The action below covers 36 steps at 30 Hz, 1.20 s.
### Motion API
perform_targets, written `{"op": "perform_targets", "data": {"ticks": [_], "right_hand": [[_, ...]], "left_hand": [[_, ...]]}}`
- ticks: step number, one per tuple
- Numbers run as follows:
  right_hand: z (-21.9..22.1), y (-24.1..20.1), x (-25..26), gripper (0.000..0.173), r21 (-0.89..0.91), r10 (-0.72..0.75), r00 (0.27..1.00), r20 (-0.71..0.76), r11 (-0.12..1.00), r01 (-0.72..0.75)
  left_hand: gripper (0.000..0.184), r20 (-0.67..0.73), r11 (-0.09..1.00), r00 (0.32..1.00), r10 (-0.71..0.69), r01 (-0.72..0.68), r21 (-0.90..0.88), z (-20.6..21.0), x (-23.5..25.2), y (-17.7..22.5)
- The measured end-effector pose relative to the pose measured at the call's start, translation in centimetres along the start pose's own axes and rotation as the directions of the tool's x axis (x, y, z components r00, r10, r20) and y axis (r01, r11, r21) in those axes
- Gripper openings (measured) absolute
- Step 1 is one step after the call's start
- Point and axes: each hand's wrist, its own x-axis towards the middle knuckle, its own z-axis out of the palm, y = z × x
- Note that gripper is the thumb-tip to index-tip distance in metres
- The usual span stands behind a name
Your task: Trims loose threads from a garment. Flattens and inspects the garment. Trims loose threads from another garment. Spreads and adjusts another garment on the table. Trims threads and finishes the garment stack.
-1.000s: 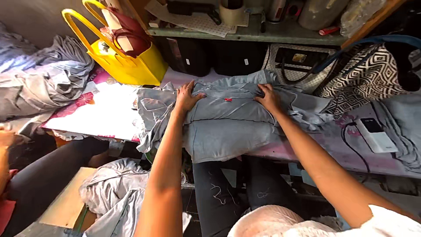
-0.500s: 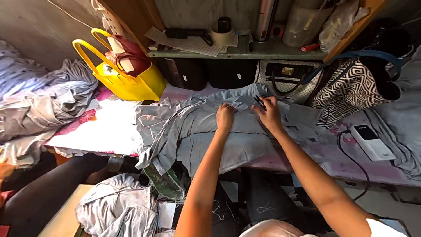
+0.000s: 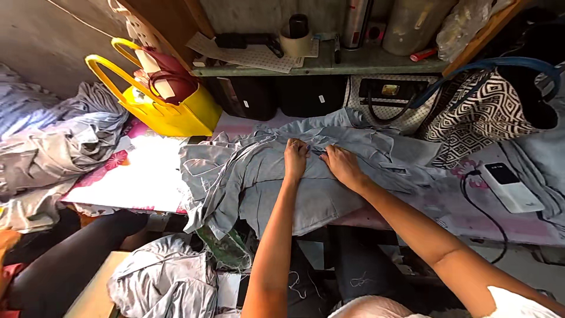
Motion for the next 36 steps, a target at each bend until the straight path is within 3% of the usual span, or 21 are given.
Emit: {"op": "perform_targets", "data": {"ticks": [10, 12, 15, 19, 23, 27, 36], "right_hand": [[1.2, -0.8, 0.8, 0.033, -0.113, 0.012, 0.998, 0.057, 0.994, -0.005], [0.8, 0.0, 0.8, 0.034, -0.081, 0.018, 1.0, -0.004, 0.997, -0.018], [-1.5, 1.6, 1.2, 0.038, -0.025, 0.109, 0.994, -0.005, 0.994, -0.109], [-2.9, 3.4, 1.7, 0.038, -0.05, 0.115, 0.993, -0.039, 0.992, -0.117], [-2.8, 3.9, 2.3, 0.038, -0.053, 0.077, 0.997, -0.023, 0.996, -0.078], [-2.4, 3.9, 2.7, 0.04, -0.081, 0.064, 0.995, 0.079, 0.995, -0.057], [-0.7, 2.6, 3.7, 0.043, -0.103, 0.054, 0.989, 0.134, 0.994, -0.04]], "left_hand": [[0.013, 0.01, 0.992, 0.998, -0.056, 0.057, -0.108, -0.3, 0.0, -0.2], [0.013, -0.019, 0.984, 0.994, -0.106, 0.102, -0.144, -0.3, 0.0, 0.1], [0.019, -0.027, 1.0, 0.999, -0.026, 0.027, 0.011, -0.4, 1.0, 0.4], [0.024, 0.157, 0.922, 0.964, 0.214, -0.252, 0.293, -1.2, 2.8, 2.4], [0.017, 0.301, 0.912, 0.949, 0.091, -0.201, 0.359, -0.8, 4.6, 3.5], [0.015, 0.311, 0.905, 0.947, 0.074, -0.195, 0.379, 0.5, 6.1, 1.8], [0.018, 0.268, 0.921, 0.961, 0.07, -0.165, 0.352, 0.6, 5.3, 1.0]]}}
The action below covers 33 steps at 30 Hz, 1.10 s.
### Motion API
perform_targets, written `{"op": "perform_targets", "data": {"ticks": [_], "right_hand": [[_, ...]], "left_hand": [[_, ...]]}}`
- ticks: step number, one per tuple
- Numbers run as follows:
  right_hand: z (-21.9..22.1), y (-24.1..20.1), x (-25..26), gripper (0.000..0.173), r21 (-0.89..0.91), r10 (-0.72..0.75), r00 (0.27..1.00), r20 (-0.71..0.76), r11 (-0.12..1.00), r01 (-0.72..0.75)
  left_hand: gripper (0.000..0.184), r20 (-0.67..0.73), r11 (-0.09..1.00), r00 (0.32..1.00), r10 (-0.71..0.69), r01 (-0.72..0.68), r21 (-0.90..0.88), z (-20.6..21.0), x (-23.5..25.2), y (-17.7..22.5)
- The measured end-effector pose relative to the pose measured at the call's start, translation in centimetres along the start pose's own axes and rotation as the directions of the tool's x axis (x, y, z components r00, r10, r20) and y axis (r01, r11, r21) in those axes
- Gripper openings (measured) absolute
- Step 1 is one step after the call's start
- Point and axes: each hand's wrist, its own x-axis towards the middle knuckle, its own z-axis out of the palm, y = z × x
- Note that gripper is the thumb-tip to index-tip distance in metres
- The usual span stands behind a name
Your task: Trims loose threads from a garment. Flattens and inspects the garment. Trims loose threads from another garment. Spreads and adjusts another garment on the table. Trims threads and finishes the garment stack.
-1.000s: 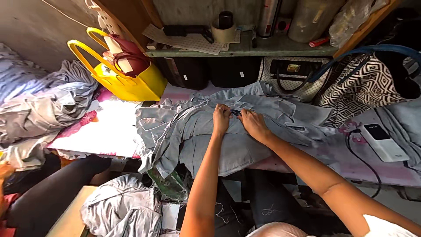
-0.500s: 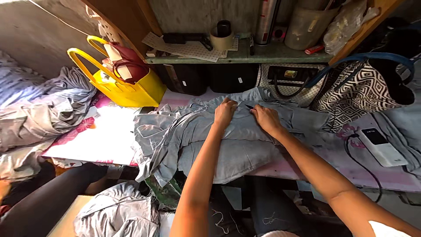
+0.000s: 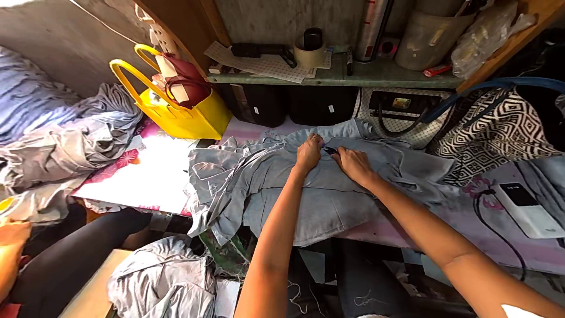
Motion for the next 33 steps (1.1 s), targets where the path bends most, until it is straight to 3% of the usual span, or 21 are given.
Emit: {"op": "perform_targets", "data": {"ticks": [4, 6, 7, 9, 10, 11, 13, 14, 16, 17, 18, 20, 23, 25, 27, 31, 33], "right_hand": [[0.2, -0.8, 0.7, 0.043, -0.039, 0.012, 1.0, 0.027, 0.999, -0.01], [0.3, -0.7, 0.8, 0.043, -0.037, 0.01, 0.999, 0.033, 0.999, -0.008], [0.2, -0.5, 0.8, 0.043, -0.016, 0.018, 0.999, 0.034, 1.0, -0.017], [-0.7, 0.3, 0.8, 0.043, 0.084, 0.072, 0.996, 0.061, 0.994, -0.077], [-1.4, 1.0, 0.7, 0.043, 0.167, 0.087, 0.994, 0.062, 0.981, -0.096], [-2.0, 1.8, 0.6, 0.044, 0.256, 0.084, 0.995, 0.049, 0.962, -0.094], [-2.8, 3.4, 0.2, 0.044, 0.403, 0.037, 0.999, 0.007, 0.914, -0.037], [-3.0, 3.9, 0.1, 0.044, 0.425, 0.007, 0.999, -0.038, 0.905, 0.01], [-2.4, 4.3, 0.7, 0.038, 0.342, -0.036, 0.979, -0.201, 0.934, 0.105], [-1.6, 4.5, 1.4, 0.029, 0.259, -0.067, 0.956, -0.285, 0.955, 0.144], [-0.4, 5.0, 2.5, 0.025, 0.168, -0.105, 0.932, -0.348, 0.971, 0.172], [2.4, 6.0, 4.6, 0.025, 0.037, -0.191, 0.894, -0.406, 0.974, 0.225], [3.8, 5.8, 5.5, 0.023, -0.007, -0.235, 0.888, -0.396, 0.967, 0.253], [4.4, 5.9, 5.2, 0.022, 0.023, -0.227, 0.901, -0.37, 0.967, 0.254], [4.3, 6.0, 5.4, 0.022, 0.083, -0.189, 0.924, -0.334, 0.97, 0.228], [4.9, 5.5, 5.6, 0.024, 0.115, -0.127, 0.948, -0.29, 0.979, 0.166], [4.8, 5.2, 5.5, 0.023, 0.119, -0.105, 0.953, -0.284, 0.982, 0.144]], "left_hand": [[0.019, -0.031, 0.997, 0.999, 0.008, -0.01, -0.072, 0.2, 0.1, -0.5], [0.02, -0.07, 0.973, 0.998, -0.008, -0.009, -0.231, -0.2, -0.5, -0.6], [0.022, -0.1, 0.931, 0.993, -0.059, 0.019, -0.363, -0.6, -1.1, -0.7], [0.029, -0.191, 0.737, 0.956, -0.223, 0.036, -0.675, -1.5, -2.4, -1.3], [0.035, -0.248, 0.656, 0.92, -0.304, 0.013, -0.755, -2.6, -3.1, -1.5], [0.04, -0.344, 0.656, 0.87, -0.353, -0.032, -0.754, -4.0, -3.9, -1.7], [0.036, -0.483, 0.817, 0.835, -0.262, -0.075, -0.572, -6.9, -5.9, -2.8], [0.032, -0.453, 0.906, 0.88, -0.146, -0.065, -0.417, -8.2, -6.7, -4.0], [0.091, -0.238, 0.998, 0.97, -0.052, 0.045, -0.035, -9.6, -7.1, -6.9], [0.113, -0.138, 0.984, 0.984, -0.114, 0.131, 0.122, -9.6, -6.8, -8.3], [0.122, -0.07, 0.951, 0.976, -0.206, 0.217, 0.222, -9.4, -6.3, -9.6], [0.117, 0.005, 0.897, 0.941, -0.338, 0.32, 0.304, -9.0, -5.0, -11.9], [0.102, 0.128, 0.875, 0.909, -0.396, 0.331, 0.354, -9.6, -3.0, -12.1], [0.103, 0.147, 0.876, 0.909, -0.39, 0.317, 0.363, -9.6, -2.8, -11.0], [0.096, 0.059, 0.93, 0.961, -0.271, 0.245, 0.274, -9.6, -3.0, -8.4], [0.024, -0.13, 0.999, 0.99, 0.052, -0.053, 0.0, -7.1, -1.9, -2.2], [0.019, -0.049, 0.999, 0.999, -0.024, 0.026, 0.032, -5.1, -0.3, -0.7]]}}
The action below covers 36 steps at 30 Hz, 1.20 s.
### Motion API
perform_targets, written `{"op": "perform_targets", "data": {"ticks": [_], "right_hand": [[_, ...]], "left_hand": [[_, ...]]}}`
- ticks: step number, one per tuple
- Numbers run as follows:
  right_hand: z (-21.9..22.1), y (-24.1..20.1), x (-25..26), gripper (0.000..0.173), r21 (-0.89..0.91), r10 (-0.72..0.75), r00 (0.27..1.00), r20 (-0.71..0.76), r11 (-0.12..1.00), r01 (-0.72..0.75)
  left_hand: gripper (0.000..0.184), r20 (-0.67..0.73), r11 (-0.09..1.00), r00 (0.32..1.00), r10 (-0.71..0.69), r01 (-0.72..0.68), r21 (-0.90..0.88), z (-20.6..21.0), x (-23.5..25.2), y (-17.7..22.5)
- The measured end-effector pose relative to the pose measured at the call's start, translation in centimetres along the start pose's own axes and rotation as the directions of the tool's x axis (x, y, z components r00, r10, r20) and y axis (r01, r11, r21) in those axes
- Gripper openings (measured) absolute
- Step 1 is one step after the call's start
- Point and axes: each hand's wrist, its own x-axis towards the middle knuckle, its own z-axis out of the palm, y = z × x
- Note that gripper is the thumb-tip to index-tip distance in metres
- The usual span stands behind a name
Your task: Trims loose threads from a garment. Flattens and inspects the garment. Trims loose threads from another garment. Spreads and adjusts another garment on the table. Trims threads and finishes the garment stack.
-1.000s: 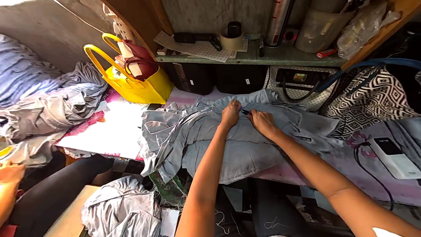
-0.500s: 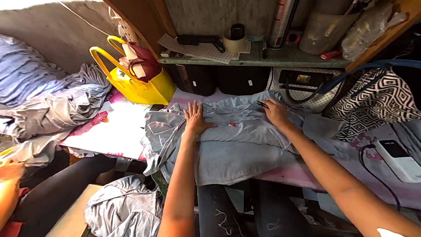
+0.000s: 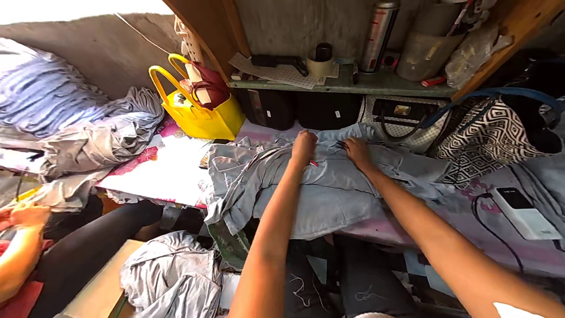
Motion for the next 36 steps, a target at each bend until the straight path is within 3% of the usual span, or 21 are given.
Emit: {"op": "perform_targets", "data": {"ticks": [2, 4, 8, 12, 15, 17, 18, 19, 21, 23, 24, 26, 29, 32, 33, 34, 36], "right_hand": [[-0.7, -0.8, -0.1, 0.024, 0.011, 0.035, 0.999, 0.031, 0.999, -0.036], [-1.1, -1.1, -0.1, 0.026, 0.005, 0.069, 0.995, 0.066, 0.998, -0.07], [-0.5, -0.8, 0.2, 0.027, -0.015, 0.052, 0.997, 0.059, 0.999, -0.051], [-0.4, -0.3, -0.2, 0.027, 0.019, 0.012, 1.0, -0.002, 1.0, -0.012], [-0.4, -0.4, -0.5, 0.027, 0.067, 0.024, 0.999, -0.038, 0.998, -0.022], [-0.1, -0.1, -0.4, 0.027, 0.058, 0.019, 0.999, -0.048, 0.998, -0.016], [-0.1, -0.1, -0.4, 0.028, 0.047, 0.022, 0.999, -0.04, 0.999, -0.02], [-0.1, -0.2, -0.3, 0.028, 0.039, 0.024, 0.999, -0.026, 0.999, -0.023], [-0.2, -0.4, -0.4, 0.03, 0.042, 0.04, 0.999, -0.009, 0.998, -0.039], [-0.4, -0.4, -0.4, 0.031, 0.057, 0.045, 0.999, -0.011, 0.997, -0.044], [-0.5, -0.3, -0.4, 0.032, 0.075, 0.055, 0.998, 0.0, 0.996, -0.055], [-0.8, -0.3, -0.4, 0.036, 0.141, 0.085, 0.995, 0.057, 0.986, -0.092], [-2.9, -0.9, -1.9, 0.042, 0.309, 0.084, 0.981, 0.176, 0.941, -0.137], [-10.5, -3.4, -6.9, 0.036, 0.393, -0.098, 0.943, 0.318, 0.919, -0.037], [-13.4, -4.4, -9.3, 0.03, 0.398, -0.199, 0.883, 0.425, 0.917, 0.015], [-16.0, -5.0, -11.5, 0.025, 0.389, -0.282, 0.773, 0.568, 0.92, 0.05], [-19.3, -5.8, -13.8, 0.026, 0.363, -0.325, 0.528, 0.784, 0.931, 0.035]], "left_hand": [[0.033, 0.105, 0.981, 0.976, -0.188, 0.182, 0.07, 2.0, 1.3, 0.7], [0.042, 0.117, 0.957, 0.955, -0.274, 0.259, 0.129, 4.1, 2.1, 0.9], [0.026, 0.183, 0.958, 0.94, -0.286, 0.275, 0.084, 5.0, 2.5, 0.6], [0.021, -0.105, 0.895, 0.961, -0.257, 0.195, -0.4, 0.4, -0.6, -1.5], [0.023, -0.377, 0.69, 0.845, -0.378, -0.014, -0.724, -5.0, -1.6, -4.3], [0.027, -0.512, 0.69, 0.767, -0.387, -0.128, -0.713, -8.1, -2.1, -5.4], [0.036, -0.509, 0.759, 0.797, -0.324, -0.103, -0.643, -8.8, -2.3, -5.9], [0.049, -0.431, 0.848, 0.869, -0.243, -0.025, -0.529, -8.7, -2.5, -6.6], [0.075, -0.113, 0.968, 0.972, -0.205, 0.184, -0.17, -6.1, -2.8, -8.6], [0.087, 0.103, 0.94, 0.95, -0.295, 0.269, 0.21, -3.0, -3.4, -9.6], [0.09, 0.15, 0.915, 0.933, -0.327, 0.274, 0.295, -2.6, -3.7, -9.1], [0.091, 0.201, 0.907, 0.921, -0.333, 0.255, 0.334, -3.5, -4.2, -8.1], [0.071, 0.181, 0.941, 0.951, -0.251, 0.196, 0.277, -6.3, -7.7, -5.6], [0.052, 0.041, 0.968, 0.996, -0.078, 0.066, 0.241, -7.4, -16.9, -1.4], [0.05, 0.076, 0.974, 0.995, -0.063, 0.045, 0.223, -7.2, -21.1, -0.1], [0.048, 0.205, 0.981, 0.975, -0.09, 0.051, 0.185, -7.3, -24.6, 0.8], [0.047, 0.558, 0.992, 0.825, -0.089, 0.124, -0.025, -8.8, -28.9, 2.3]]}}
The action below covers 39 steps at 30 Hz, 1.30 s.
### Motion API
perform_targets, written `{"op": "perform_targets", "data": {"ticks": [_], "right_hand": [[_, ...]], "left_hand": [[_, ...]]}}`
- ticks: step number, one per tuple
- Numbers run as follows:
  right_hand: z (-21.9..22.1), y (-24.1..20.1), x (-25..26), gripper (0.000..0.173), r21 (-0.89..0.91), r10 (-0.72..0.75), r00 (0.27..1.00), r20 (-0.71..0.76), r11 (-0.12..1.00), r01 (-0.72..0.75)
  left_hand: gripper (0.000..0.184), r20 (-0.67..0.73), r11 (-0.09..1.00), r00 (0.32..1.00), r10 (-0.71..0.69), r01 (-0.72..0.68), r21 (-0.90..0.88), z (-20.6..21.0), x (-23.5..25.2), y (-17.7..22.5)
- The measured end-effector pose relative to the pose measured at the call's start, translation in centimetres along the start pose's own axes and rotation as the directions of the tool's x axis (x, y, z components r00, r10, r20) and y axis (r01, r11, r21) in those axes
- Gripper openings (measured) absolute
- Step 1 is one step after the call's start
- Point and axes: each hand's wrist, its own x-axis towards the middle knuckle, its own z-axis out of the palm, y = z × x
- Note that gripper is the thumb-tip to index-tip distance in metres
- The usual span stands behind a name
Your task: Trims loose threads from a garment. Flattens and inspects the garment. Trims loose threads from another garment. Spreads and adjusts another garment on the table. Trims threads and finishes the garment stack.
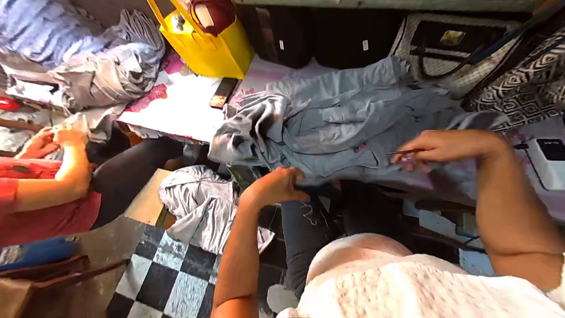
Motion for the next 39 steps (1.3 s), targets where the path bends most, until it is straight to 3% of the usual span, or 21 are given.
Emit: {"op": "perform_targets", "data": {"ticks": [1, 4, 6, 8, 11, 12, 14, 16, 18, 19, 21, 23, 25, 26, 28, 30, 32, 34, 36, 39], "right_hand": [[-0.5, -1.2, -0.7, 0.026, -0.037, -0.005, 1.0, 0.017, 0.999, 0.006], [-3.3, -3.5, 2.4, 0.028, -0.174, -0.113, 0.948, -0.296, 0.983, 0.063], [-4.4, -3.7, 8.0, 0.03, -0.168, -0.117, 0.841, -0.528, 0.985, 0.031], [-4.3, -2.4, 13.3, 0.031, -0.208, -0.099, 0.776, -0.623, 0.977, -0.042], [-1.7, 1.5, 15.3, 0.03, -0.287, 0.006, 0.812, -0.584, 0.934, -0.214], [-0.6, 2.9, 14.7, 0.031, -0.277, 0.054, 0.81, -0.584, 0.925, -0.262], [1.5, 6.0, 12.7, 0.032, -0.238, 0.123, 0.794, -0.595, 0.917, -0.32], [3.2, 7.8, 11.0, 0.033, -0.181, 0.146, 0.771, -0.619, 0.929, -0.322], [3.4, 7.6, 10.5, 0.028, -0.127, 0.153, 0.73, -0.666, 0.941, -0.313], [3.1, 7.2, 10.7, 0.029, -0.108, 0.149, 0.713, -0.685, 0.947, -0.302], [2.6, 7.3, 12.3, 0.031, -0.06, 0.123, 0.663, -0.738, 0.967, -0.246], [2.2, 8.9, 14.5, 0.033, -0.082, 0.081, 0.635, -0.768, 0.971, -0.224], [2.0, 10.1, 15.8, 0.042, -0.122, 0.1, 0.653, -0.751, 0.951, -0.286], [2.0, 10.3, 16.0, 0.043, -0.136, 0.114, 0.665, -0.738, 0.941, -0.311], [1.9, 9.8, 15.7, 0.046, -0.119, 0.168, 0.681, -0.713, 0.927, -0.355], [1.5, 8.9, 15.0, 0.059, -0.043, 0.25, 0.675, -0.694, 0.921, -0.386], [1.2, 8.7, 14.3, 0.078, 0.054, 0.333, 0.658, -0.675, 0.912, -0.406], [0.0, 8.6, 14.5, 0.091, 0.062, 0.405, 0.673, -0.62, 0.88, -0.472], [-1.1, 8.7, 14.9, 0.068, 0.043, 0.425, 0.707, -0.566, 0.871, -0.489], [-2.2, 7.3, 12.9, 0.032, -0.042, 0.353, 0.76, -0.546, 0.894, -0.446]], "left_hand": [[0.045, 0.05, 0.994, 0.997, 0.052, -0.047, -0.097, -0.1, -1.2, 0.5], [0.033, -0.3, 0.966, 0.933, 0.196, -0.237, -0.106, -2.7, -0.2, 2.1], [0.036, -0.504, 0.97, 0.846, 0.174, -0.234, -0.058, -4.8, 3.8, 2.4], [0.048, -0.602, 0.988, 0.786, 0.139, -0.15, 0.033, -5.1, 8.5, 0.5], [0.071, -0.57, 0.976, 0.821, -0.042, 0.155, 0.152, -1.7, 11.2, -5.6], [0.071, -0.593, 0.971, 0.801, -0.081, 0.196, 0.133, -0.2, 10.9, -7.8], [0.053, -0.668, 0.982, 0.734, -0.125, 0.187, 0.022, 1.7, 9.4, -10.3], [0.034, -0.62, 0.948, 0.737, -0.268, 0.317, -0.033, 0.8, 7.0, -8.0], [0.038, -0.457, 0.867, 0.766, -0.452, 0.498, -0.022, -1.7, 5.4, -2.5], [0.041, -0.408, 0.864, 0.786, -0.464, 0.504, -0.011, -2.8, 5.4, -0.1], [0.036, -0.486, 0.94, 0.828, -0.281, 0.338, 0.033, -4.2, 7.1, 1.9], [0.052, -0.581, 0.984, 0.813, -0.035, 0.129, 0.122, -4.6, 11.4, -0.4], [0.084, -0.554, 0.985, 0.832, -0.011, 0.103, 0.136, -3.7, 15.4, -4.9], [0.086, -0.533, 0.988, 0.844, -0.049, 0.121, 0.1, -2.8, 16.7, -7.4], [0.07, -0.544, 0.987, 0.827, -0.14, 0.161, -0.009, -1.5, 17.0, -10.0], [0.047, -0.552, 0.988, 0.819, -0.157, 0.138, -0.076, -1.4, 15.6, -8.9], [0.03, -0.562, 0.996, 0.824, -0.077, 0.041, -0.076, -0.1, 13.8, -7.7], [0.022, -0.618, 0.995, 0.784, 0.06, -0.1, -0.031, 1.5, 12.2, -7.2], [0.021, -0.638, 0.983, 0.756, 0.148, -0.181, 0.014, 2.8, 10.0, -6.6], [0.025, -0.608, 0.987, 0.778, 0.157, -0.151, 0.061, 3.8, 5.5, -5.8]]}}
